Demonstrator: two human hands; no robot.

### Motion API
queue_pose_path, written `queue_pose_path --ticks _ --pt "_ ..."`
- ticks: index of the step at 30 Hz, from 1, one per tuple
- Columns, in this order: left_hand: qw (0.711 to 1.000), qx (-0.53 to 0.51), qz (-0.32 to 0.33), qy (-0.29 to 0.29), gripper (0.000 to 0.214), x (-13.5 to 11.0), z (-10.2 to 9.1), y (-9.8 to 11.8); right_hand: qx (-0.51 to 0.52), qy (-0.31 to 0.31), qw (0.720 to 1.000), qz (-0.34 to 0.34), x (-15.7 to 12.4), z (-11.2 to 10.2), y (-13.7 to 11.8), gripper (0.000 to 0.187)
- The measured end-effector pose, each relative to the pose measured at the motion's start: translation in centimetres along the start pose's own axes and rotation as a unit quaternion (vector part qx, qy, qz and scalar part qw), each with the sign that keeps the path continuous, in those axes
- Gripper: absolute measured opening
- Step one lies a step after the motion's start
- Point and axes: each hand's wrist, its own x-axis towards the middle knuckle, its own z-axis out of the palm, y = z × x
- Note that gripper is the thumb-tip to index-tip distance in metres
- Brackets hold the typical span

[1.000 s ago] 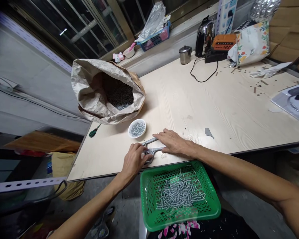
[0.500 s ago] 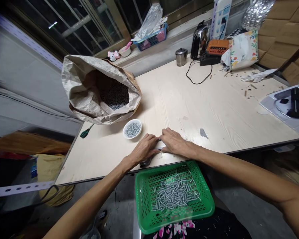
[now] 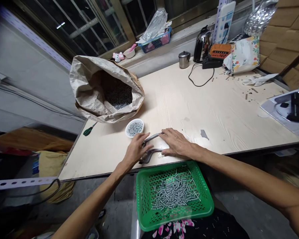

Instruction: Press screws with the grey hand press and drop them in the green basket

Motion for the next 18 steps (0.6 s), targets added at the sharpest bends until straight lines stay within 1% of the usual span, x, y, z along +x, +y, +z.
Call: queue_pose_path --ticks 1,2,3,4,6,8,9,12,14,16,17,18 --pt "0.998 0.002 -0.049 0.030 0.030 -0.6 -0.7 -0.3 0.006 0.004 1.000 -0.005 -0.2 0.0 -0.2 0.056" --pt "0.994 0.009 -0.103 0.046 0.025 -1.2 -1.3 -0.6 0.010 0.004 1.000 -0.007 -0.3 0.1 -0.5 0.052" --pt "0.987 0.017 -0.155 0.042 0.026 -1.7 -1.8 -0.9 0.012 0.000 1.000 -0.004 -0.3 0.3 -0.7 0.048" --pt "0.979 0.023 -0.203 0.017 0.029 -2.2 -2.1 -1.0 0.013 -0.004 1.000 0.001 -0.2 0.6 -1.0 0.043" --pt "0.959 0.018 -0.277 -0.066 0.031 -2.9 -2.1 -1.1 0.012 -0.015 1.000 0.008 0.1 1.4 -1.4 0.030" --pt "0.938 0.002 -0.320 -0.134 0.032 -3.1 -1.6 -1.0 0.010 -0.025 1.000 0.010 0.5 2.2 -1.8 0.016" --pt "0.931 -0.002 -0.334 -0.149 0.032 -3.0 -1.3 -0.9 0.005 -0.029 1.000 0.010 0.7 2.6 -2.0 0.011" --pt "0.923 -0.015 -0.349 -0.158 0.028 -2.4 -0.8 -1.1 -0.019 -0.029 0.999 0.007 1.1 3.5 -2.2 0.007" --pt "0.923 -0.035 -0.329 -0.196 0.031 -1.9 -1.1 -1.5 -0.030 -0.021 0.999 0.000 1.3 3.8 -2.1 0.007" --pt "0.931 -0.032 -0.272 -0.240 0.034 -1.6 -1.7 -1.9 -0.030 -0.009 0.999 -0.010 1.4 4.1 -2.0 0.007" --pt "0.941 -0.016 -0.234 -0.245 0.032 -1.5 -2.0 -1.9 -0.028 -0.001 0.999 -0.015 1.4 4.3 -2.0 0.007" --pt "0.952 0.007 -0.200 -0.231 0.028 -1.5 -2.3 -1.9 -0.027 0.008 0.999 -0.020 1.4 4.4 -1.9 0.007"
